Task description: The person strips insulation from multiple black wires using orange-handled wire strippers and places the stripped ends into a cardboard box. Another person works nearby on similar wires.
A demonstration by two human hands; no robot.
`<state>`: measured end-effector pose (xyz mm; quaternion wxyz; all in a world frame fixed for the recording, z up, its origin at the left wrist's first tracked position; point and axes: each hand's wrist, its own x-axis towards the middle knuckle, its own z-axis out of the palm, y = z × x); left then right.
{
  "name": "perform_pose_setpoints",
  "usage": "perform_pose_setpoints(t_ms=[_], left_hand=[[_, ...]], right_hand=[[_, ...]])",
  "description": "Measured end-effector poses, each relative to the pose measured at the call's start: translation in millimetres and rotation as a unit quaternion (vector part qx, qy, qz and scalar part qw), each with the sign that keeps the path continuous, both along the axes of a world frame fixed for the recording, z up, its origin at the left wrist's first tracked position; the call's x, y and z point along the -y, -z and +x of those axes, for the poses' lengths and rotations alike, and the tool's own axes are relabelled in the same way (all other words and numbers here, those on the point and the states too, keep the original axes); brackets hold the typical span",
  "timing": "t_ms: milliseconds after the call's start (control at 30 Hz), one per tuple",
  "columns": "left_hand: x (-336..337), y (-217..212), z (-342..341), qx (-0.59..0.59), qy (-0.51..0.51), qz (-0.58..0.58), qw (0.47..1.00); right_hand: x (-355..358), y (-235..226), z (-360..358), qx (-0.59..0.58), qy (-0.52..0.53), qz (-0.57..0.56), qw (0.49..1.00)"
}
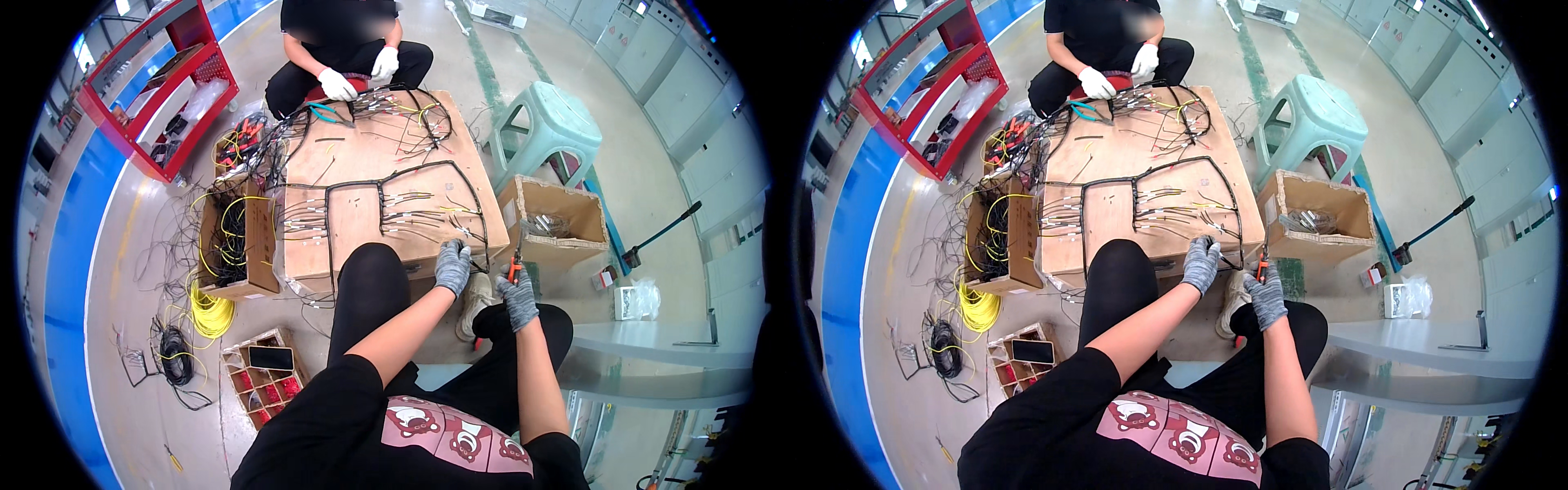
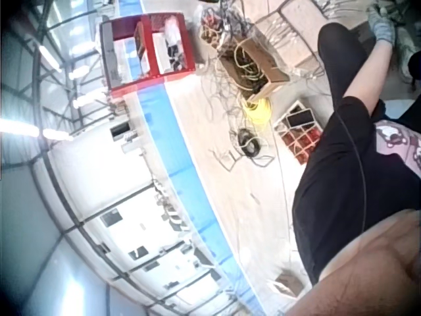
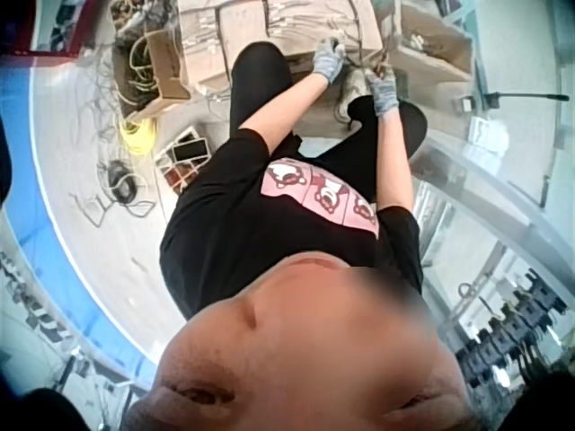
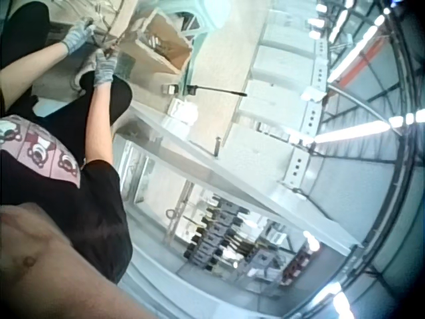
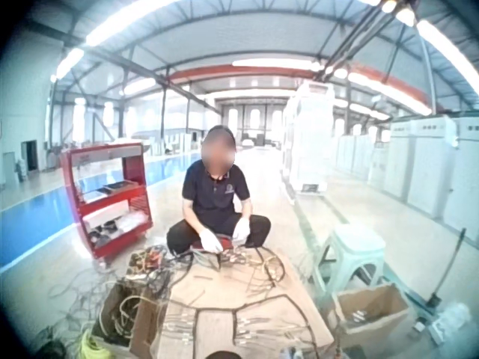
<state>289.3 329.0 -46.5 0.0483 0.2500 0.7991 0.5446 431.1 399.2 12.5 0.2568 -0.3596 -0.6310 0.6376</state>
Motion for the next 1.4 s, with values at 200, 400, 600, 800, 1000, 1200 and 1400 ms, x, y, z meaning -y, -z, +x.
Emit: perform_pose_setpoints(t_ms=[200, 400, 600, 800, 1000, 1200, 1400], left_hand=[[9.1, 0.3, -11.1, 0.189, 0.016, 0.059, 0.980], [1.0, 16.6, -24.1, 0.270, 0.012, 0.160, 0.949], [2.8, -19.0, -16.2, 0.425, 0.029, 0.349, 0.835], [-0.2, -5.6, -10.3, 0.269, 0.070, 0.261, 0.924], [6.4, -32.6, -2.5, 0.255, 0.078, 0.227, 0.937], [2.8, -25.9, -15.1, 0.516, 0.193, 0.415, 0.724], [-4.8, -46.8, -13.1, 0.468, 0.186, 0.209, 0.838]], right_hand=[[18.7, 9.6, -10.1, 0.027, 0.010, -0.018, 0.999], [6.4, -12.9, -16.0, 0.084, -0.016, 0.056, 0.995], [-40.3, -22.1, -7.3, 0.137, -0.091, 0.109, 0.980], [-44.9, -3.6, -27.0, 0.092, -0.043, 0.008, 0.995], [-31.5, -4.7, -68.5, 0.077, -0.093, 0.075, 0.990], [-35.4, -42.9, -78.9, 0.153, -0.093, 0.229, 0.957], [-57.5, -24.0, -73.4, 0.055, -0.098, 0.140, 0.984]])
